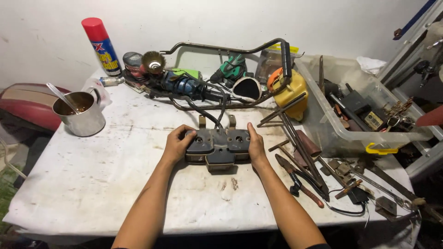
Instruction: The person disassembles a small motor or electrical component on a workbench. They use a T-handle wrench to loosen and remove bolts, then switch to a screwdriver to remove screws and open the casing. The person removes internal parts and places them on the table.
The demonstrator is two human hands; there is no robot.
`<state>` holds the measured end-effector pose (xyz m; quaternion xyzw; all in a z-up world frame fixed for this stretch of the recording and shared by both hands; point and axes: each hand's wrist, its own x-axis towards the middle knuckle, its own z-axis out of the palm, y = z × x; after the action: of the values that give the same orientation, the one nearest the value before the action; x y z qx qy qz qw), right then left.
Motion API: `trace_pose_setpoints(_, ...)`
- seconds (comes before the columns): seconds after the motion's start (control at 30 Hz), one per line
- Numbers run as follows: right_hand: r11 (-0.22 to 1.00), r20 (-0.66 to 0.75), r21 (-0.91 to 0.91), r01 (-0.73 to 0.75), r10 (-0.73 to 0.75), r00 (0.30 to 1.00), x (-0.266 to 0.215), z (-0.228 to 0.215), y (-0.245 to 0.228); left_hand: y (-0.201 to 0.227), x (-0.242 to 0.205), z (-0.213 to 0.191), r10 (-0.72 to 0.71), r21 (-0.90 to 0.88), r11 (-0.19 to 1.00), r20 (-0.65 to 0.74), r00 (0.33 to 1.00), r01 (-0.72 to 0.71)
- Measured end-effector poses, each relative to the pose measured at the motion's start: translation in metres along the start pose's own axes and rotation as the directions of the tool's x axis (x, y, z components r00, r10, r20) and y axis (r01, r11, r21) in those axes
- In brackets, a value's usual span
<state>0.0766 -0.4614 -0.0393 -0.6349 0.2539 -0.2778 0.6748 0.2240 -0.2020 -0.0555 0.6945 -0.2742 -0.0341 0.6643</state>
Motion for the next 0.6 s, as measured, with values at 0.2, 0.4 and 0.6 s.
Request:
trace_pose_setpoints(0.2, 0.910, 0.125, -0.248, 0.331, -0.309, 0.943, 0.002, -0.004, 0.018, -0.033, 0.013, 0.000, 0.085, -0.060, 0.995, 0.014, 0.996, -0.084)
trace_pose_setpoints(0.4, 0.509, -0.126, -0.655, 0.558, -0.802, 0.583, -0.022, -0.026, -0.069, -0.002, 0.004, -0.010, 0.113, 0.026, 0.993, 0.079, 0.990, -0.115)
trace_pose_setpoints(0.6, 0.371, -0.227, -0.929, 0.017, -0.602, 0.765, 0.049, -0.150, 0.000, -0.016, 0.008, -0.004, 0.157, -0.092, 0.985, 0.122, 0.980, -0.146)
